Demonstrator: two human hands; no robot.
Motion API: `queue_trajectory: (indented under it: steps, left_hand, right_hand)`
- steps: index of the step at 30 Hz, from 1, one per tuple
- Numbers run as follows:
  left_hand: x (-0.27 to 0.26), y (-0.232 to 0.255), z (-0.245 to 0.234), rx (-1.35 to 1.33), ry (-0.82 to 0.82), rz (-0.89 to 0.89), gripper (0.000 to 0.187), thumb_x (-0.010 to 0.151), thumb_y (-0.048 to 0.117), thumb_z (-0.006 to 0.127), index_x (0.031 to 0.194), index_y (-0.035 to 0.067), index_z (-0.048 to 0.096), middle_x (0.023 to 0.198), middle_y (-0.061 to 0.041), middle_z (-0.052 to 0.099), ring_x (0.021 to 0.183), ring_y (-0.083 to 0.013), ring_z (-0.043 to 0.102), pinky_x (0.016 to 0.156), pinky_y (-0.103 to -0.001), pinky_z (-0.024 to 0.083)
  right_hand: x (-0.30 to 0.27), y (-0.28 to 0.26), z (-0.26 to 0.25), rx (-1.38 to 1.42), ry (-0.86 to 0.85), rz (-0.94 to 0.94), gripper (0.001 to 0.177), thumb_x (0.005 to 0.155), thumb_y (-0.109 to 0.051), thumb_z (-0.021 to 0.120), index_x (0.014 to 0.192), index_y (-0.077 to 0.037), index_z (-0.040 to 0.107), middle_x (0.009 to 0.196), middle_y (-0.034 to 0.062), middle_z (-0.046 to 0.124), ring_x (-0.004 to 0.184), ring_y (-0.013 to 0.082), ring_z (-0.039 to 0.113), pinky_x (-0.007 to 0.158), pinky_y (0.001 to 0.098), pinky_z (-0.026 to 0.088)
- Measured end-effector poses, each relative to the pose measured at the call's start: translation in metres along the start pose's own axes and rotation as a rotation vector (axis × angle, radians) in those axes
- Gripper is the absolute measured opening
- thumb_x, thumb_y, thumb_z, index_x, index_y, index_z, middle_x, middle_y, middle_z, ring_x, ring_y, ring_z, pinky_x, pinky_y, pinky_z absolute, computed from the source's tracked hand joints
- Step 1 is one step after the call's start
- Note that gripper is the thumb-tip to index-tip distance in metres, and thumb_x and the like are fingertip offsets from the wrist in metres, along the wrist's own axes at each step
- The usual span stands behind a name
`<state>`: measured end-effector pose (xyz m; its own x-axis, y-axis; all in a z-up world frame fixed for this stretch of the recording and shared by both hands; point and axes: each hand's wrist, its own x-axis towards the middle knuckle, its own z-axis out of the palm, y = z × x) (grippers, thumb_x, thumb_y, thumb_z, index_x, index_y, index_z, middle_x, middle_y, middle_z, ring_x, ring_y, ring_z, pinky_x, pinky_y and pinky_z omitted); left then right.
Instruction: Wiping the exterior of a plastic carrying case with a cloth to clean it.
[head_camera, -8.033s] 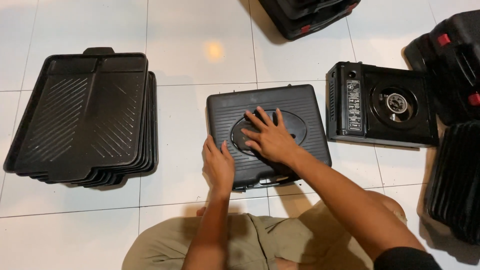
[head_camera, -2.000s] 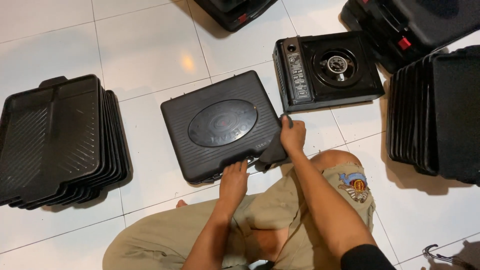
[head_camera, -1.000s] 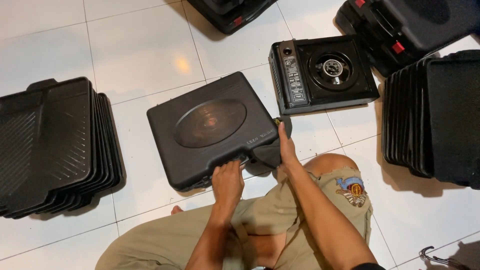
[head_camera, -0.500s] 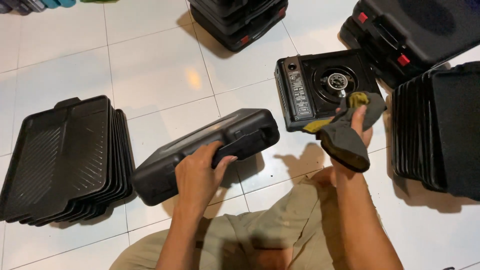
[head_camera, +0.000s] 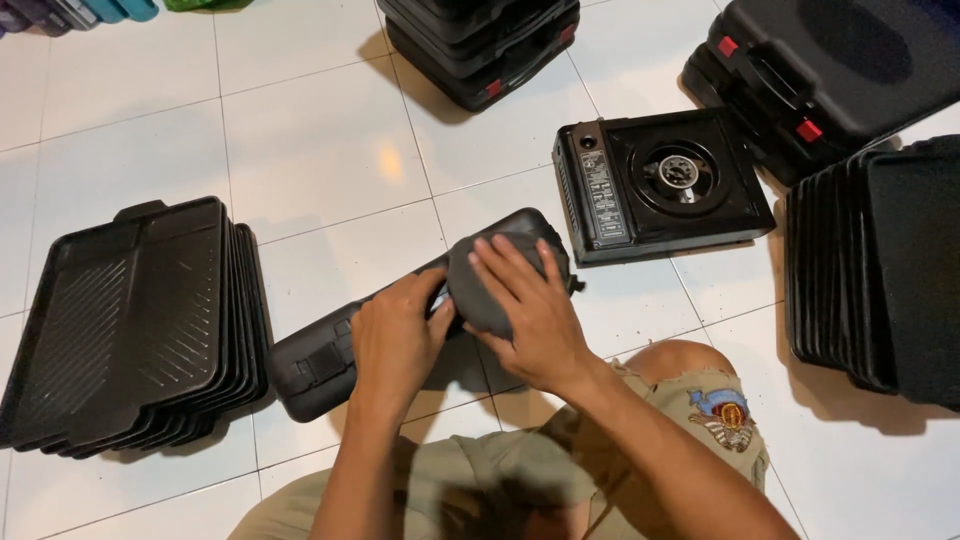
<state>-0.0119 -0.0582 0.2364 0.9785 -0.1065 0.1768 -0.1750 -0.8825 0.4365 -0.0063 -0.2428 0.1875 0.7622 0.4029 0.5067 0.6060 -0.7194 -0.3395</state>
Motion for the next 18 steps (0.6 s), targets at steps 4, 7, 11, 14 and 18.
queue_trajectory:
  steps: [4,7,11,14,18]
  left_hand:
    - [0.001,-0.006,0.004,-0.024,-0.049,-0.013,0.031,0.088,0.042,0.073,0.115,0.025,0.072,0.086,-0.005,0.076,0.083,-0.0371,0.075,0.067,-0.051,0.059]
    - [0.000,-0.011,0.027,-0.058,-0.126,-0.022,0.032,0.090,0.047,0.070,0.112,0.024,0.071,0.091,-0.005,0.079,0.086,-0.0385,0.076,0.072,-0.052,0.059]
    - [-0.002,-0.007,0.031,-0.057,-0.070,0.000,0.033,0.089,0.047,0.072,0.111,0.023,0.073,0.084,-0.006,0.077,0.083,-0.0356,0.076,0.067,-0.050,0.059]
    - [-0.004,0.004,-0.001,-0.091,-0.056,0.012,0.034,0.087,0.047,0.074,0.110,0.021,0.074,0.085,-0.008,0.078,0.084,-0.0371,0.076,0.065,-0.051,0.058]
    - [-0.011,0.020,-0.024,-0.195,-0.133,0.013,0.049,0.075,0.043,0.086,0.111,0.011,0.076,0.087,-0.015,0.080,0.086,-0.0415,0.076,0.067,-0.053,0.059]
  right_hand:
    - [0.001,0.041,-0.003,-0.089,-0.153,-0.082,0.095,0.073,-0.038,0.079,0.158,-0.017,0.042,0.164,0.0041,0.041,0.152,0.0225,0.036,0.127,0.0541,0.012]
    - [0.015,0.063,-0.007,-0.013,0.004,0.267,0.052,0.103,-0.039,0.059,0.144,-0.008,0.058,0.146,0.0101,0.059,0.138,0.0295,0.053,0.121,0.0589,0.023]
    - [0.006,0.051,-0.008,0.064,-0.003,0.184,0.052,0.090,-0.031,0.075,0.136,-0.008,0.064,0.149,0.0097,0.057,0.143,0.0348,0.047,0.120,0.0583,0.028]
    - [-0.001,0.053,-0.022,0.066,0.036,0.082,0.044,0.091,-0.039,0.073,0.127,-0.014,0.069,0.145,0.0027,0.060,0.141,0.0303,0.049,0.120,0.0552,0.027]
    - [0.003,0.089,-0.045,0.076,0.059,0.199,0.030,0.100,-0.039,0.066,0.103,-0.011,0.074,0.118,0.0024,0.066,0.117,0.0285,0.062,0.108,0.0474,0.043]
